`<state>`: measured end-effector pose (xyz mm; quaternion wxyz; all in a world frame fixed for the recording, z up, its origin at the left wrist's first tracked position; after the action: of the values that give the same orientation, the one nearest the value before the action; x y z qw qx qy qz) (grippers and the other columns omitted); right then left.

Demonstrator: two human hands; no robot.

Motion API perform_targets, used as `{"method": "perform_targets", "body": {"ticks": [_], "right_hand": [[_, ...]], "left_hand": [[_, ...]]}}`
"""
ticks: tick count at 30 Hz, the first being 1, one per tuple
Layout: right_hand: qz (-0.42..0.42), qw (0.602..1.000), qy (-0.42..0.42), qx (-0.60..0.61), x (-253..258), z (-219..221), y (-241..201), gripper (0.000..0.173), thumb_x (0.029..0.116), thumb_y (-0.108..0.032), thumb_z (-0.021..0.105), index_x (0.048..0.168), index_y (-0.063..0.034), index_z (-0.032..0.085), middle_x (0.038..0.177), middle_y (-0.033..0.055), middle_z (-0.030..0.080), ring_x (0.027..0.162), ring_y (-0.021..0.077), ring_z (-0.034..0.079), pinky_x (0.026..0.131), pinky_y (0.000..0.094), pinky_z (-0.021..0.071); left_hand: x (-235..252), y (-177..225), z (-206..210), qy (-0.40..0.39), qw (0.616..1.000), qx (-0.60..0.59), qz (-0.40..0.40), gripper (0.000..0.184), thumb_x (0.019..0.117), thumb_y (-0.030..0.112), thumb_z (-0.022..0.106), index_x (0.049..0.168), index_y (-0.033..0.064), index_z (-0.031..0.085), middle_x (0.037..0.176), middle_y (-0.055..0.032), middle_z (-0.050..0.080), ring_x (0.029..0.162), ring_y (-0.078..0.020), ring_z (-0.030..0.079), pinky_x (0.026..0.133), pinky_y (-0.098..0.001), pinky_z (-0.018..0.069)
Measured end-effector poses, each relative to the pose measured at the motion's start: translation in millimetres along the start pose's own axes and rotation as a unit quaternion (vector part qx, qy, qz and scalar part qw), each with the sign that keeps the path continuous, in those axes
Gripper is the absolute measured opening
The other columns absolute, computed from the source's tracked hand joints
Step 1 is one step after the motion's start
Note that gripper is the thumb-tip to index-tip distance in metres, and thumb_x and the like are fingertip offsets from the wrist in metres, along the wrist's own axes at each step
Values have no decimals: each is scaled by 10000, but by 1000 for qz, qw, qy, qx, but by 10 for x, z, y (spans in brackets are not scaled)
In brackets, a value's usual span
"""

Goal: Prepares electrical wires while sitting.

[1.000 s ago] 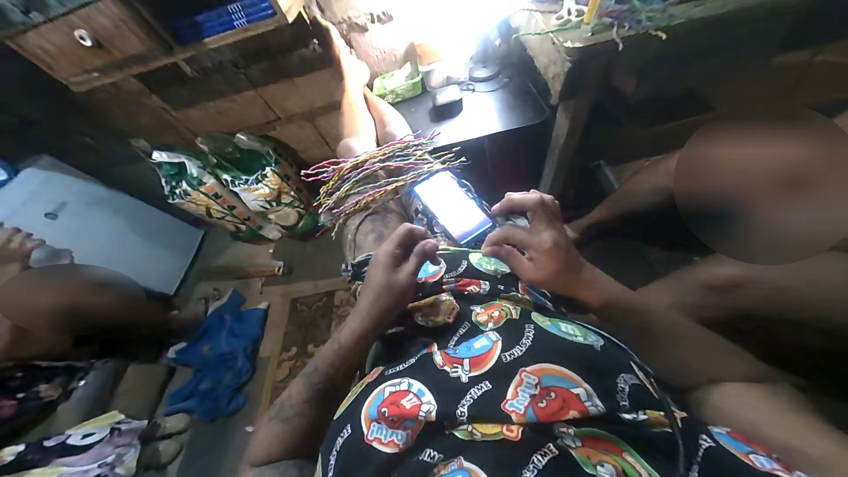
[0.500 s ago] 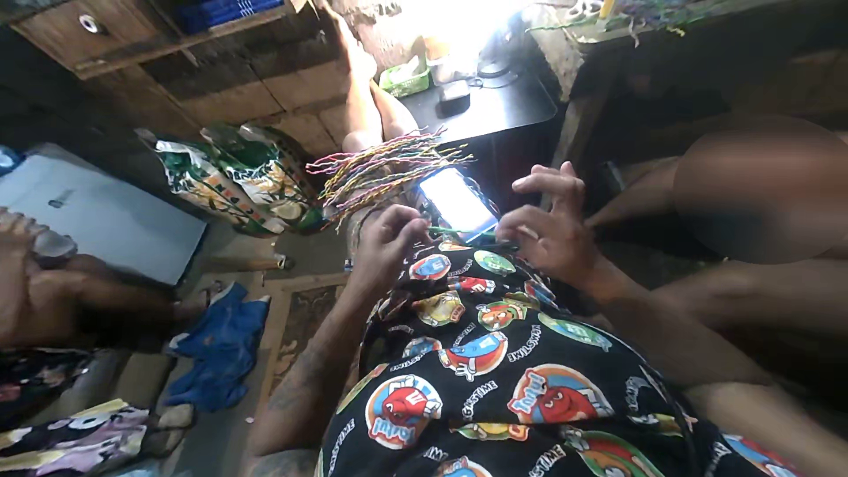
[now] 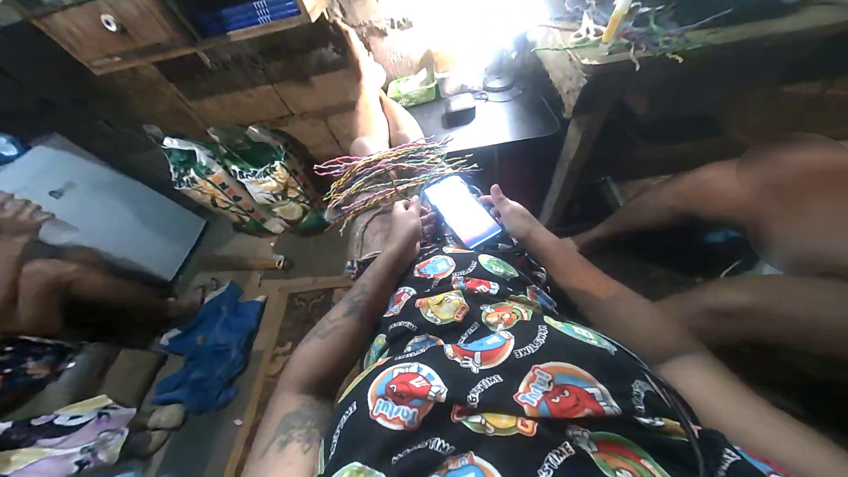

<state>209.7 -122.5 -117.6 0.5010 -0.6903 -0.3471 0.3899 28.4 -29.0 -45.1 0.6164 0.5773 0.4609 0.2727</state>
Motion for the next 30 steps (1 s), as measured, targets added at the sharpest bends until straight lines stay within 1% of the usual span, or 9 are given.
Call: {"method": "perform_targets", "body": {"ticks": [5,8,11,13,19,23,26,28,30], "right_hand": [[-88,996,12,-29,37,27,87,656,1088,-543,218,1513,-106,460,1455,156,551,1327,255,548,1124,491,422],[-113,992,-15,63,-119,65,93,555,1098,-468,275,1563,-186,387,1455,80,557,1274,168,581,1073,406,484],[-134,979,-46,143,-238,101,43,563,1069,-424,323,1602,-249,283,1380,71,604,1142,180,647,909,392,569],[-146,969,-67,186,-283,106,-31,608,1030,-350,385,1616,-287,235,1410,74,578,1152,200,644,897,406,579],[-266,939,-106,188,-43,378,-480,792,949,-264,517,1638,-311,129,1577,30,398,1320,181,525,1017,420,522],[-210,961,-100,151,182,779,-884,831,855,-17,398,1603,-251,124,1507,29,407,1220,99,567,940,311,556],[-221,948,-130,190,596,948,-625,735,881,-12,526,1542,-265,330,1372,63,566,1046,167,652,808,379,587],[-282,927,-201,144,639,1036,-642,903,858,-70,560,1629,-280,140,1517,81,464,1203,172,608,954,389,562],[-244,946,-195,82,339,1093,-904,890,871,11,520,1616,-177,72,1507,110,436,1198,132,591,965,331,540]], "left_hand": [[170,-120,33,-5,996,-82,27,368,1127,257,364,1388,0,385,1048,-146,588,849,-182,664,760,-329,583],[72,-65,24,-15,991,-94,98,277,1123,215,366,1289,-2,411,960,-86,565,813,-136,646,777,-318,583],[-53,44,27,-24,981,-104,161,295,1116,183,379,1343,-5,396,1011,-96,600,870,-138,677,823,-328,595],[-131,123,10,-20,973,-116,198,289,1116,169,377,1349,-1,392,993,-77,615,859,-126,687,814,-316,601],[-218,367,-242,27,936,-118,331,134,1104,148,336,1176,67,414,886,35,629,777,-8,632,745,-220,559],[-168,423,-580,103,933,-97,330,252,1112,177,344,1269,-1,427,937,4,570,835,-5,583,804,-204,517],[32,318,-778,113,934,-123,315,268,1116,203,338,1278,7,423,941,-18,591,832,-31,596,793,-231,526],[166,201,-845,115,947,-130,269,292,1120,231,347,1310,22,421,965,-34,587,838,-58,594,784,-253,529],[243,129,-873,140,953,-118,241,303,1118,224,368,1319,9,437,993,-53,588,846,-64,593,779,-248,528]]}}
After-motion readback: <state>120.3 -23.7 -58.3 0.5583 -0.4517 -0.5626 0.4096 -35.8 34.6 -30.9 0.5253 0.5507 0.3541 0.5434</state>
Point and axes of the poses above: each hand's wrist, its own x-axis towards the middle knuckle, its own z-axis out of the palm, y = z × x, the point moved 6 cm from there along x, towards the middle knuckle
